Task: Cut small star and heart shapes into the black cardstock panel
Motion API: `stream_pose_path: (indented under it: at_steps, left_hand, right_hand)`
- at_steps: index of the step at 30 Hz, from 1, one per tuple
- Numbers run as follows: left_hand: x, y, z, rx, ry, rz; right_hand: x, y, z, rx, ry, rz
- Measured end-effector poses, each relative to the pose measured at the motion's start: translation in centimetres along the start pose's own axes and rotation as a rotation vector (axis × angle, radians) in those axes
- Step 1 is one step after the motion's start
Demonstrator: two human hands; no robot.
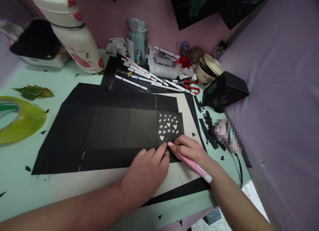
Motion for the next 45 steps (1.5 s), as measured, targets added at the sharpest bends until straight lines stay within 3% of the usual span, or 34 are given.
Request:
stream_pose_path:
  at_steps: [3,9,13,15,20,24,30,38,45]
  left_hand:
    - [0.0,0.0,0.1,-0.011,-0.001,0.003]
    - [-0.1,0.0,0.0,-0.001,0.008,0.014]
    - [0.0,0.1,0.1,-0.008,0.01,0.012]
    - [-0.1,0.1,0.1,-0.009,0.016,0.01]
    - [-0.2,0.1,0.0,0.0,0.0,-0.011]
    - [-0.2,0.1,0.0,0.009,-0.008,-0.046]
    - [-0.5,0.2,0.0,0.013,-0.013,-0.11]
    - [-0.5,0.3,0.1,0.024,-0.02,-0.179]
    - [-0.5,0.2,0.1,0.018,0.002,-0.165]
  right_hand:
    - [-0.1,-0.1,0.0,0.108,-0.073,0.082]
    - [-0.6,-0.4,0.4,0.109,-0.091,0.093]
    - [-0.1,-0.2,-0.3,0.23,-0.169,0.133]
    - [0.0,0.0,-0.6,0.201,-0.157,0.082]
    - [-0.3,0.3,0.0,-0.086,-0.113,-0.179]
    - [-0.8,0.4,0.0,0.068,-0.175,-0.337]
    - [0.1,0.4,-0.6,0.279,-0.329,-0.384]
    - [0.8,0.7,-1.6,0.368,-0.404,-0.379]
    - [0.9,0.5,-1.8,0.378,-0.426,-0.371]
Point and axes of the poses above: each hand's wrist, its own y-axis away from the middle knuckle, its own x-axis out of the palm, z = x × y, the point moved 5 cm from there along -y, towards the middle knuckle, and after that the axes turned 13 degrees about z, right-handed, at the moved point
